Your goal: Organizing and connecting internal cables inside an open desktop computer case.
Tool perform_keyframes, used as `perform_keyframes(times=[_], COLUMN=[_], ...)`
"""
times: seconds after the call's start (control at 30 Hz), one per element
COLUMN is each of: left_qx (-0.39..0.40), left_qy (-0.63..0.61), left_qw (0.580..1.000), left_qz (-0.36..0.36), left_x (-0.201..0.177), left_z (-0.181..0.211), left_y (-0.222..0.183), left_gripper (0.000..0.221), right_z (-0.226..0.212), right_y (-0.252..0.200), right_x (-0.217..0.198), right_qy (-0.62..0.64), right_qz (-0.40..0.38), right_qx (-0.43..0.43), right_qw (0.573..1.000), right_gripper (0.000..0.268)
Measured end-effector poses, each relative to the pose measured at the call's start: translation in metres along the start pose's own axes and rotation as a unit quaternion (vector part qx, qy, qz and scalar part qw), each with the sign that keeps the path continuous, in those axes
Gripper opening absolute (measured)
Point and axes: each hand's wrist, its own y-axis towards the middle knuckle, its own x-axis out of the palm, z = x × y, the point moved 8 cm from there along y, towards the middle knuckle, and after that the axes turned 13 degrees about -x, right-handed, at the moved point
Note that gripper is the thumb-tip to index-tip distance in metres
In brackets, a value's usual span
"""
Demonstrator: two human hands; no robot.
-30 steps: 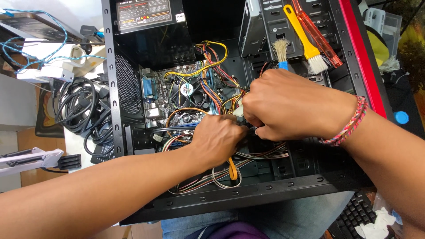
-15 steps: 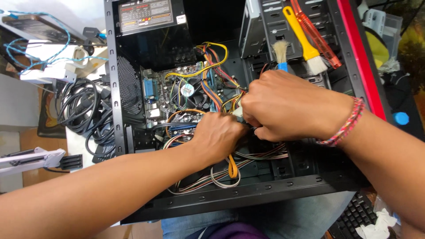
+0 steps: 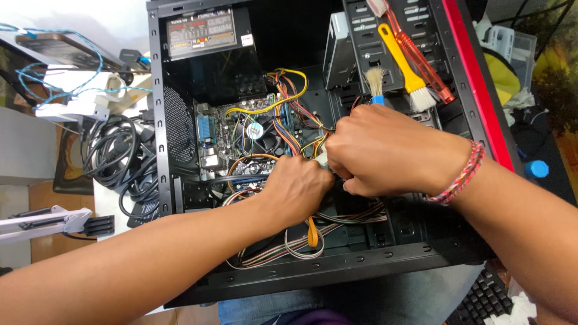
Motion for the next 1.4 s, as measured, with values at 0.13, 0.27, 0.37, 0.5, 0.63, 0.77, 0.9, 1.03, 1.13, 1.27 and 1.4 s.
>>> perform_keyframes(times=[0.13, 0.27, 0.37, 0.5, 0.63, 0.77, 0.9, 1.03, 1.13, 1.27, 1.4], left_qx=[-0.054, -0.050, -0.046, -0.021, -0.018, -0.024, -0.008, -0.044, -0.069, -0.109, -0.109], left_qy=[-0.013, -0.038, -0.008, 0.015, 0.009, 0.008, 0.033, 0.040, -0.003, -0.028, -0.081], left_qw=[0.998, 0.997, 0.997, 0.998, 0.997, 0.999, 0.996, 0.997, 0.997, 0.994, 0.991], left_qz=[-0.032, 0.050, 0.068, 0.055, 0.073, 0.027, 0.085, 0.048, 0.038, 0.013, 0.009], left_x=[-0.032, -0.039, -0.031, -0.020, -0.018, -0.016, -0.030, -0.057, -0.078, -0.084, -0.084], left_z=[-0.008, -0.015, -0.014, -0.008, -0.006, -0.008, -0.013, -0.025, -0.034, -0.052, -0.065], left_y=[0.002, -0.002, -0.005, -0.003, 0.000, 0.003, 0.002, -0.002, -0.006, -0.007, -0.006], left_gripper=[0.019, 0.013, 0.008, 0.012, 0.012, 0.014, 0.010, 0.019, 0.036, 0.028, 0.022], right_z=[0.001, 0.015, 0.019, 0.023, 0.023, 0.025, 0.027, 0.030, 0.031, 0.030, 0.031], right_y=[-0.006, -0.015, -0.015, -0.015, -0.013, -0.013, -0.015, -0.016, -0.016, -0.014, -0.012], right_x=[-0.007, -0.014, -0.020, -0.018, -0.012, -0.012, -0.018, -0.022, -0.026, -0.028, -0.028], right_qy=[0.031, 0.101, 0.063, 0.045, 0.046, 0.054, 0.077, 0.067, 0.058, 0.037, 0.021], right_qz=[0.010, 0.020, 0.036, 0.036, 0.016, 0.003, 0.040, 0.083, 0.093, 0.116, 0.125], right_qx=[0.007, 0.063, 0.074, 0.091, 0.094, 0.105, 0.104, 0.075, 0.083, 0.056, 0.057], right_qw=[0.999, 0.993, 0.995, 0.994, 0.994, 0.993, 0.991, 0.991, 0.991, 0.991, 0.990], right_gripper=[0.013, 0.012, 0.014, 0.018, 0.016, 0.016, 0.015, 0.013, 0.014, 0.015, 0.016])
